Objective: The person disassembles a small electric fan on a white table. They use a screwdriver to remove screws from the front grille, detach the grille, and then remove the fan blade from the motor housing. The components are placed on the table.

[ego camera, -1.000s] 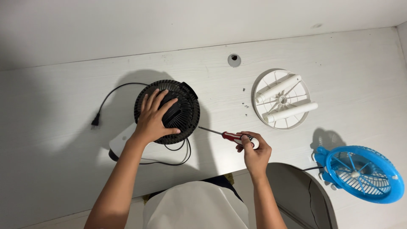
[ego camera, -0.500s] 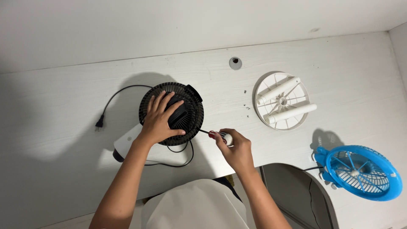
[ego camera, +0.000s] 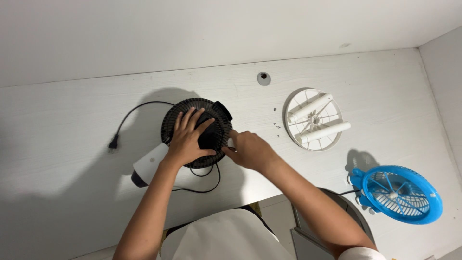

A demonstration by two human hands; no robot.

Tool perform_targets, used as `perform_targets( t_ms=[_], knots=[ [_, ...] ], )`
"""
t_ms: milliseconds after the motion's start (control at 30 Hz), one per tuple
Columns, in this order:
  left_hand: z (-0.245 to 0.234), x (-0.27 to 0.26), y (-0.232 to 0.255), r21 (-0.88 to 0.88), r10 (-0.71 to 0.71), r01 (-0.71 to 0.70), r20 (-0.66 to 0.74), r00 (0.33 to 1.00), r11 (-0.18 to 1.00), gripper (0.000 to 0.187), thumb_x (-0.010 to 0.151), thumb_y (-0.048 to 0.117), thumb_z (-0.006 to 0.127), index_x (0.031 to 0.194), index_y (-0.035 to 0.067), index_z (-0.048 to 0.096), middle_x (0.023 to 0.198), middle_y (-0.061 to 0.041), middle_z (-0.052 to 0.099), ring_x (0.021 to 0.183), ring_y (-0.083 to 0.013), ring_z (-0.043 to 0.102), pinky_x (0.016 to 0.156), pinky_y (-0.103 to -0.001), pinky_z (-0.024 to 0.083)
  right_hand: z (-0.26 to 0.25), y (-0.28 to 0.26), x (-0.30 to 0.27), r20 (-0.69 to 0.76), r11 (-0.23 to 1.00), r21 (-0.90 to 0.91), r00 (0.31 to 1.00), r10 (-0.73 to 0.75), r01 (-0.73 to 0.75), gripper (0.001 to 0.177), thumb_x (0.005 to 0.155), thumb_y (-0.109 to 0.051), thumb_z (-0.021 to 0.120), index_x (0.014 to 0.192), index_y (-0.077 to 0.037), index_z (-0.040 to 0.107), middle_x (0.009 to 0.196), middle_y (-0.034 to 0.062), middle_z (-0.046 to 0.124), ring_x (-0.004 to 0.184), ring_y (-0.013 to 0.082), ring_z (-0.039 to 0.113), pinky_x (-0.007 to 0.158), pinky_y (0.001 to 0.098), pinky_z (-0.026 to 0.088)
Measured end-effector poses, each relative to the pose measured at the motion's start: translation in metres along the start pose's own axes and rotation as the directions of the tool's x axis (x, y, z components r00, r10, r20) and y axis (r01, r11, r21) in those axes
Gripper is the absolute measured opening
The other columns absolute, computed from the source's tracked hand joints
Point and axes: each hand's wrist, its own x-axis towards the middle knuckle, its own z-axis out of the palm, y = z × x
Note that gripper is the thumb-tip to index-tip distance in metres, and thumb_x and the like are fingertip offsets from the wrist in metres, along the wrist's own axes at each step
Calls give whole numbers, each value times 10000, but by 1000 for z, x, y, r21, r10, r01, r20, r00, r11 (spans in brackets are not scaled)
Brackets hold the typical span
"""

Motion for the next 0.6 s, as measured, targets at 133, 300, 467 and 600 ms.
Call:
perform_targets(
  t_ms=[133, 300, 467, 600],
  knots=[
    [2, -1, 1, -15, -3, 3, -8, 1000, 1000, 1094, 481, 628, 931, 1440, 294, 523, 1606, -97, 361, 1516, -348, 218, 1241, -612, 130, -4, 0, 5, 122, 974, -223, 992, -15, 42, 154, 925, -160, 680, 1063, -92, 689, 968, 131, 697, 926, 274, 697, 810, 412, 575],
    [0, -2, -4, -43, 12, -12, -20, 1000, 999, 1093, 496, 626, 928, 1452, 289, 520, 1605, -102, 357, 1517, -358, 217, 1240, -615, 124, -13, -2, 1, 217, 767, -525, 930, -298, 368, 168, 936, -39, 654, 831, -128, 750, 1196, -8, 648, 1144, 187, 585, 1033, 352, 486],
    [0, -4, -9, -81, 47, -53, -73, 996, 995, 1082, 497, 666, 906, 1435, 281, 528, 1589, -113, 362, 1506, -368, 228, 1233, -625, 130, -19, -17, -8, -64, 827, -469, 921, -384, 312, 456, 835, -399, 634, 1213, -154, 707, 1108, 107, 653, 981, 257, 631, 848, 418, 518],
    [4, -5, -12, -38, 65, -68, -74, 995, 997, 1081, 523, 677, 886, 1463, 277, 530, 1600, -117, 374, 1522, -372, 238, 1246, -627, 147, -10, -22, -9, -188, 800, -601, 972, -140, -1, 703, 960, -619, 510, 1433, -102, 555, 1045, 217, 660, 694, 250, 703, 519, 322, 590]
  ],
)
